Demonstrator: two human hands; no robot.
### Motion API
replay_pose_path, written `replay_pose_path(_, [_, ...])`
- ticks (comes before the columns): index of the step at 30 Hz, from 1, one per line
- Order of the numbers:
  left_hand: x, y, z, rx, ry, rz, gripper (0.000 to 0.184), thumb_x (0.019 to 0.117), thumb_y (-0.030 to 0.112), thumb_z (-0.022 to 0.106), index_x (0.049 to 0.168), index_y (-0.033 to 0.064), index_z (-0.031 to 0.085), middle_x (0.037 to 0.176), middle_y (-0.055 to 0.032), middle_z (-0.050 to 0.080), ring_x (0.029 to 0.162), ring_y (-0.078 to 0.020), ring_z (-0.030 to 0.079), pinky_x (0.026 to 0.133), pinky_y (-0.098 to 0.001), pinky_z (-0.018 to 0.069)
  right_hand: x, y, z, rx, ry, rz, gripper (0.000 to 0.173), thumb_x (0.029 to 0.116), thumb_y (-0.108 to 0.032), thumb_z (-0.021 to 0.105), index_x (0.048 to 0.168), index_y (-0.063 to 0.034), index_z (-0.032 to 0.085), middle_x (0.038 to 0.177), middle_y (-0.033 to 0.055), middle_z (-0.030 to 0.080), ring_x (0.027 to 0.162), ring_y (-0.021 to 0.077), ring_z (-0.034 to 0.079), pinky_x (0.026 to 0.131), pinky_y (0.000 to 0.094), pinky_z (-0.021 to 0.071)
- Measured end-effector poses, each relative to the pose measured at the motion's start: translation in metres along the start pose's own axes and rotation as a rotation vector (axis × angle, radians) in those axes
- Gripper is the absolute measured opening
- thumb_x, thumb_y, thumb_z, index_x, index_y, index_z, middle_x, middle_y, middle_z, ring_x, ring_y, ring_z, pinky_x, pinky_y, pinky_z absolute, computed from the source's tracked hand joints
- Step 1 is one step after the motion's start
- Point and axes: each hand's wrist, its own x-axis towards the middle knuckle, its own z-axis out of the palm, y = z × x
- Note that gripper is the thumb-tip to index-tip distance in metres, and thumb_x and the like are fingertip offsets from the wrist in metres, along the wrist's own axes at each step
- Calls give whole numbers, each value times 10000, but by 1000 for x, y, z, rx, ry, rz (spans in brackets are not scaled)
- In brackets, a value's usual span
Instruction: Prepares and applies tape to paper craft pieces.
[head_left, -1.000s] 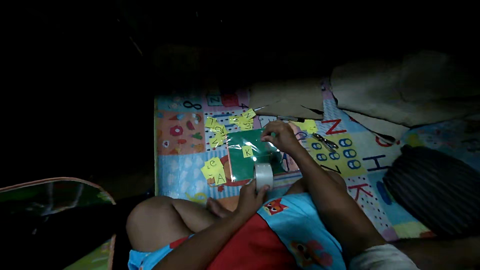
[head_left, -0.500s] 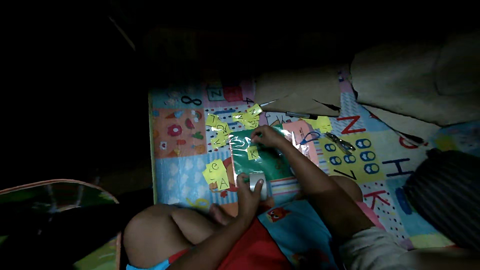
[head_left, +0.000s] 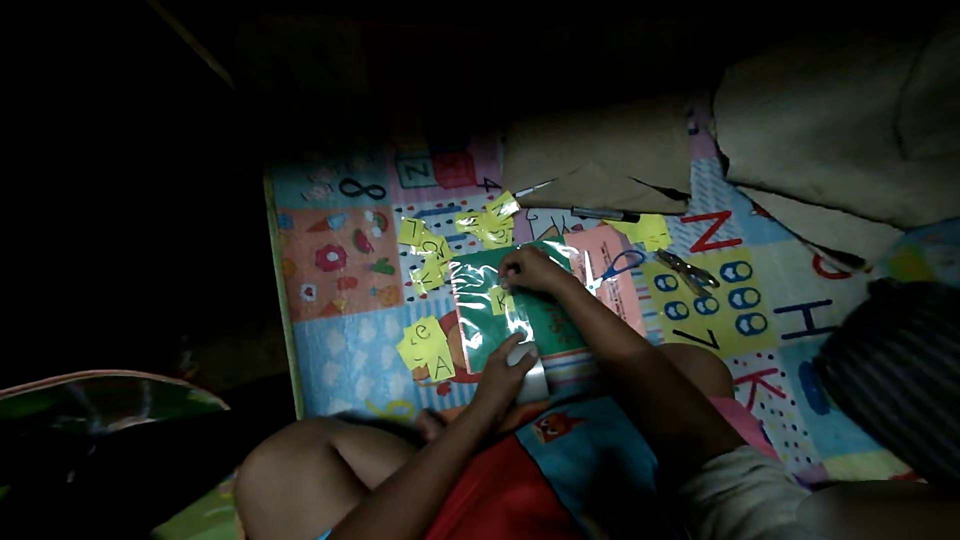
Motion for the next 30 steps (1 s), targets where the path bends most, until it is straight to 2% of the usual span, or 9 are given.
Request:
replay_pose_path(3, [2,2,-2,32,14,-13,536,1064,213,551,1523,-20,402,1488,-277,468,1339,-344,512,1111,-475,415,0,0,2,13,51,-12,242,925,-73,740,1140,36,721,986,223,705,967,387,662,938,614,478])
replay_pose_path(4, [2,2,-3,59,13,-16,544,1063,219,554,1529,-14,396,1492,-276,466,1348,-350,506,1117,-481,410,0,0,1,31,70,-1,344,906,-62,756,1225,46,686,972,234,700,947,396,658,933,604,485])
replay_pose_path(6, [-1,4,-3,128,0,-25,551,1060,232,564,1532,1,398,1480,-270,482,1338,-348,519,1118,-479,411,0,-2,-3,48,55,58,681,873,-62,795,1477,21,492,973,244,677,941,413,644,935,600,493])
replay_pose_path(7, [-3,5,-3,167,0,-20,551,1059,234,568,1533,7,402,1465,-268,499,1325,-347,535,1115,-478,416,0,-3,-4,39,53,71,702,867,-67,804,1480,34,478,987,251,681,962,419,647,948,600,493])
replay_pose_path(10, [-6,8,-2,237,4,6,559,1055,234,574,1532,1,400,1454,-268,517,1315,-350,552,1115,-478,422,-2,1,-7,-7,52,19,254,911,-78,758,1103,86,726,1062,269,702,1106,446,622,1017,596,447])
replay_pose_path(13, [-5,7,-3,212,6,3,546,1061,235,563,1522,-13,408,1451,-273,513,1308,-351,552,1107,-479,426,0,7,-5,-21,65,7,151,902,-120,774,943,25,776,1081,264,692,1159,464,574,1019,632,416])
replay_pose_path(17, [-3,8,-3,201,12,-24,543,1064,242,557,1527,2,408,1457,-271,507,1309,-357,548,1101,-488,427,4,5,-2,-55,116,60,172,836,-174,845,916,-32,792,1257,261,598,1273,483,452,985,685,390])
replay_pose_path(22, [4,8,-7,158,34,-69,541,1066,246,552,1526,0,410,1461,-272,501,1316,-355,536,1095,-490,429,10,-5,0,-96,57,94,135,916,-176,762,959,-52,794,1085,179,728,1186,426,582,996,680,387])
replay_pose_path(30, [15,7,-13,127,2,-99,517,1065,247,556,1515,21,436,1433,-258,527,1271,-330,566,1070,-484,449,16,-1,7,-134,53,103,137,920,-181,764,984,-65,799,1098,162,732,1206,413,572,1020,684,348])
